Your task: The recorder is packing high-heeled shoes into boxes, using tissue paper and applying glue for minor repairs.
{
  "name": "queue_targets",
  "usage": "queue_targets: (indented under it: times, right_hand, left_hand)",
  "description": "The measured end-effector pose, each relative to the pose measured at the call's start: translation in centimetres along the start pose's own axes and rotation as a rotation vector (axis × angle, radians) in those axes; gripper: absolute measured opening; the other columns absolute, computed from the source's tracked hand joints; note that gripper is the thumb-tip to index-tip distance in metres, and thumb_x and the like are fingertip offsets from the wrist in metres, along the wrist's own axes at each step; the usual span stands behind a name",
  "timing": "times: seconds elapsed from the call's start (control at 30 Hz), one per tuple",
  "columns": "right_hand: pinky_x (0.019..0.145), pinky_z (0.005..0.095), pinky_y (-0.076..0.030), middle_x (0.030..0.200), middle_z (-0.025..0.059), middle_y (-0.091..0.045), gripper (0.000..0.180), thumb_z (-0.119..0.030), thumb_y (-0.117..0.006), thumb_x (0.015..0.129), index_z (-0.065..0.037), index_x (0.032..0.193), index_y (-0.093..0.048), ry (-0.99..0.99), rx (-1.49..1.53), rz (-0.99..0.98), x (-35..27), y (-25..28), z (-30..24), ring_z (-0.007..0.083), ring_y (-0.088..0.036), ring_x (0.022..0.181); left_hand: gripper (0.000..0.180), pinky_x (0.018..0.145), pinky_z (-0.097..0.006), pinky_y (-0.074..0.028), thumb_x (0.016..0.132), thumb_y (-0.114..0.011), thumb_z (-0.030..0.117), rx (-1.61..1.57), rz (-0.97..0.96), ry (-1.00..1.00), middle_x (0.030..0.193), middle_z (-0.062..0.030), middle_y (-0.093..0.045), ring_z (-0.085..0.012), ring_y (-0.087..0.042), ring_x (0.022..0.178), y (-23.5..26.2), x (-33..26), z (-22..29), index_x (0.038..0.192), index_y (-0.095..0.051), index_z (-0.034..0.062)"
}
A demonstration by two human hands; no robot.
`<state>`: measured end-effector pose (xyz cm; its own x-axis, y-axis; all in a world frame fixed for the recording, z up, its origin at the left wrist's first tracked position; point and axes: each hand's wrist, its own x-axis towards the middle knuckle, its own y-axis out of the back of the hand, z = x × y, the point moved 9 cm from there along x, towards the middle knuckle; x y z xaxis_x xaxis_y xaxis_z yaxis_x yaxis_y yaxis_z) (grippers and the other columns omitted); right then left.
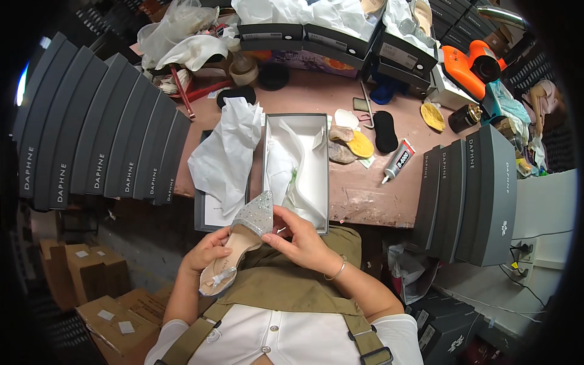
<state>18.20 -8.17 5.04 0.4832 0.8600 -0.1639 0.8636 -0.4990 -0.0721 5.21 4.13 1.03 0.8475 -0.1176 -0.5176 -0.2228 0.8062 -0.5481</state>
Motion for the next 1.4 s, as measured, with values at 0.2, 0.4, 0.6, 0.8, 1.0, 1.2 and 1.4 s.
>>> queue_targets:
  times: [0.2, 0.4, 0.6, 0.8, 1.0, 1.2, 1.4]
  right_hand:
    - [0.087, 0.0274, -0.047, 0.117, 0.0091, -0.058, 0.051, -0.012, -0.064, 0.091, 0.001, 0.134, -0.041, -0.015, 0.049, -0.003, 0.1, -0.1, 0.7, 0.0123, -0.056, 0.100]
    - [0.084, 0.0274, -0.049, 0.115, 0.0105, -0.058, 0.049, -0.009, -0.062, 0.090, 0.001, 0.134, -0.041, 0.037, 0.160, -0.015, 0.1, 0.0, 1.2, 0.0135, -0.057, 0.099]
    - [0.088, 0.0281, -0.049, 0.115, 0.0102, -0.057, 0.046, -0.005, -0.060, 0.089, 0.001, 0.131, -0.042, 0.022, 0.203, -0.012, -0.1, 0.2, 0.8, 0.0138, -0.057, 0.102]
    - [0.090, 0.0277, -0.048, 0.114, 0.0076, -0.057, 0.040, -0.003, -0.059, 0.088, 0.001, 0.126, -0.045, 0.017, 0.223, -0.005, -0.3, 0.4, 1.2, 0.0126, -0.056, 0.101]
    - [0.090, 0.0297, -0.048, 0.117, 0.0105, -0.055, 0.048, -0.003, -0.061, 0.085, 0.001, 0.129, -0.045, 0.096, 0.163, 0.005, -0.3, 0.4, 0.3, 0.0158, -0.057, 0.103]
    - [0.096, 0.0315, -0.044, 0.124, 0.0134, -0.053, 0.051, -0.005, -0.064, 0.084, 0.001, 0.131, -0.045, 0.170, -0.081, 0.004, -0.5, 0.3, -2.2, 0.0195, -0.055, 0.113]
    - [0.091, 0.0334, -0.047, 0.120, 0.0161, -0.054, 0.054, -0.008, -0.067, 0.082, -0.003, 0.131, -0.046, 0.271, -0.251, 0.037, -1.0, 0.0, -3.8, 0.0267, -0.056, 0.108]
  left_hand:
    - [0.065, 0.091, -0.027, -0.047, 0.085, -0.059, 0.007, 0.068, 0.017, 0.000, 0.122, -0.0124, -0.057, -0.0138, -0.058, 0.107, 0.4, -0.1, -0.1, 0.143, -0.029, -0.0033]
    - [0.064, 0.077, -0.023, -0.046, 0.087, -0.060, 0.006, 0.431, 0.182, -0.151, 0.100, -0.0071, -0.061, -0.0091, -0.056, 0.087, 1.4, -1.0, 0.9, 0.143, -0.030, -0.0032]
    - [0.062, 0.064, -0.022, -0.045, 0.082, -0.063, 0.006, 0.777, 0.324, -0.236, 0.079, -0.0033, -0.060, -0.0062, -0.053, 0.069, -0.2, -2.0, 3.6, 0.139, -0.040, -0.0010]
    - [0.063, 0.061, -0.022, -0.045, 0.080, -0.062, 0.005, 0.910, 0.382, -0.268, 0.078, -0.0041, -0.061, -0.0069, -0.053, 0.065, -1.9, -2.6, 5.3, 0.139, -0.041, 0.0022]
    - [0.062, 0.065, -0.024, -0.047, 0.081, -0.060, 0.005, 0.972, 0.388, -0.329, 0.085, -0.0083, -0.062, -0.0103, -0.056, 0.069, -2.0, -2.4, 5.4, 0.140, -0.041, 0.0031]
    - [0.061, 0.078, -0.030, -0.049, 0.081, -0.058, 0.004, 1.028, 0.393, -0.370, 0.101, -0.0180, -0.062, -0.0201, -0.062, 0.084, -1.4, -2.0, 5.3, 0.139, -0.040, 0.0027]
    - [0.059, 0.083, -0.033, -0.049, 0.082, -0.058, 0.003, 1.080, 0.412, -0.467, 0.109, -0.0205, -0.061, -0.0260, -0.063, 0.092, -1.4, -2.1, 5.0, 0.139, -0.040, 0.0030]
